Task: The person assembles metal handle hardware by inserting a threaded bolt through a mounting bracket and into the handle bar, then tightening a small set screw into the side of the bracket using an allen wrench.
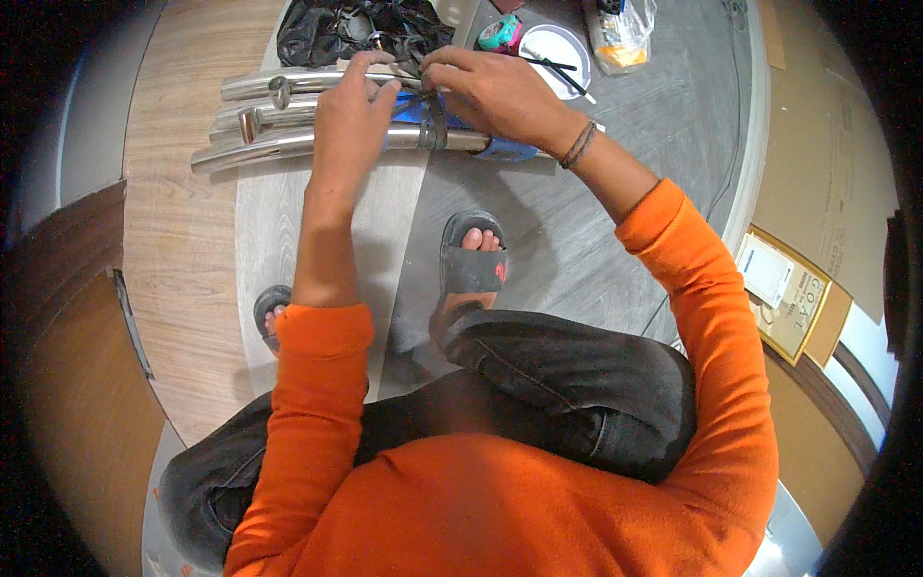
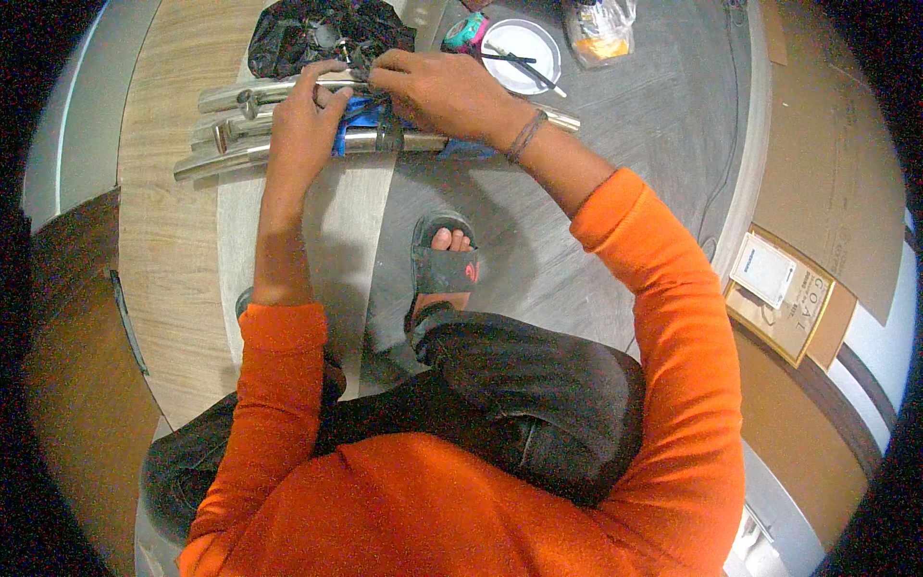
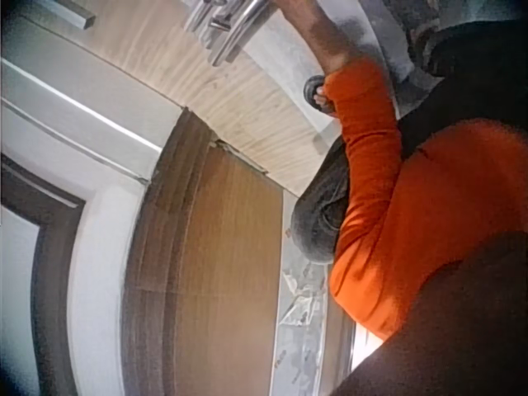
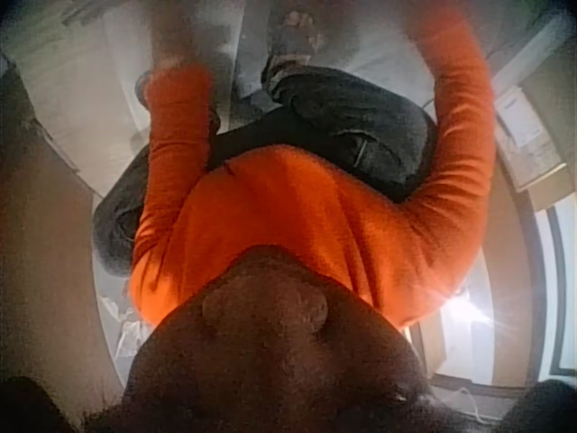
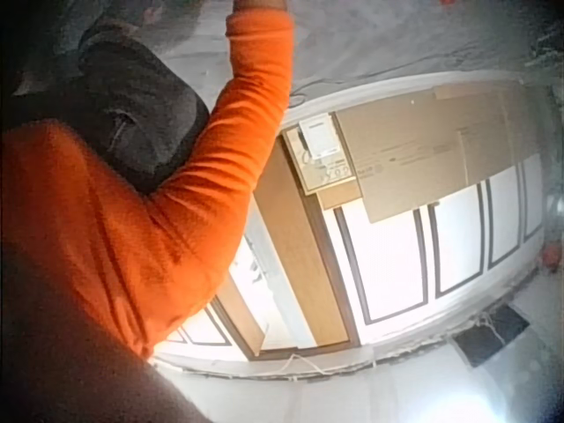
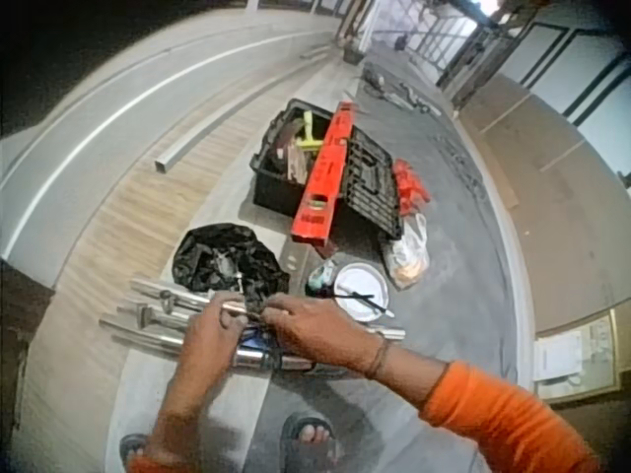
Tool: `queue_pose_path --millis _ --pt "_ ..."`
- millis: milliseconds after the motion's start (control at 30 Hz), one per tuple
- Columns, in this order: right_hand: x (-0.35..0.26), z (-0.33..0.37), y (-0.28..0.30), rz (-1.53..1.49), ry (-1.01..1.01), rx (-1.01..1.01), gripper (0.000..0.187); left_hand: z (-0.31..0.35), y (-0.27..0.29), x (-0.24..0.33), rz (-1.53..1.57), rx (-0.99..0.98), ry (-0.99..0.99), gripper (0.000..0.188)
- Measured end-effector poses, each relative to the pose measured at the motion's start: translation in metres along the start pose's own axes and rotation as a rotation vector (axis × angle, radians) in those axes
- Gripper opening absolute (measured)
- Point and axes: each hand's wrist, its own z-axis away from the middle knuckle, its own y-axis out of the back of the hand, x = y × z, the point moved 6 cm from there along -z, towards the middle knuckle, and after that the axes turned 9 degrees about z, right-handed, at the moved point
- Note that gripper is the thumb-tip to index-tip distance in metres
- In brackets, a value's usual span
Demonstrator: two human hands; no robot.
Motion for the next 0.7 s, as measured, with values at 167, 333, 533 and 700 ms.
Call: queue_pose_path --millis 167,333,533,700 --pt "0.016 0.009 -0.016 -0.025 -0.154 -0.105 0.029 -0.002 -0.003 -0.003 -0.154 -0.013 -0.009 0.024" --pt "0.033 0.011 -0.021 0.010 -0.344 -0.029 0.034 -0.001 -0.014 -0.001 -0.270 -0.074 -0.041 0.027" --pt "0.031 -0.002 -0.040 -0.250 -0.324 -0.024 0.036 0.003 -0.021 0.000 -0.291 -0.070 -0.096 0.025" --pt "0.035 -0.003 -0.049 -0.475 -0.464 0.031 0.036 0.000 -0.020 0.008 -0.333 0.000 -0.050 0.030"
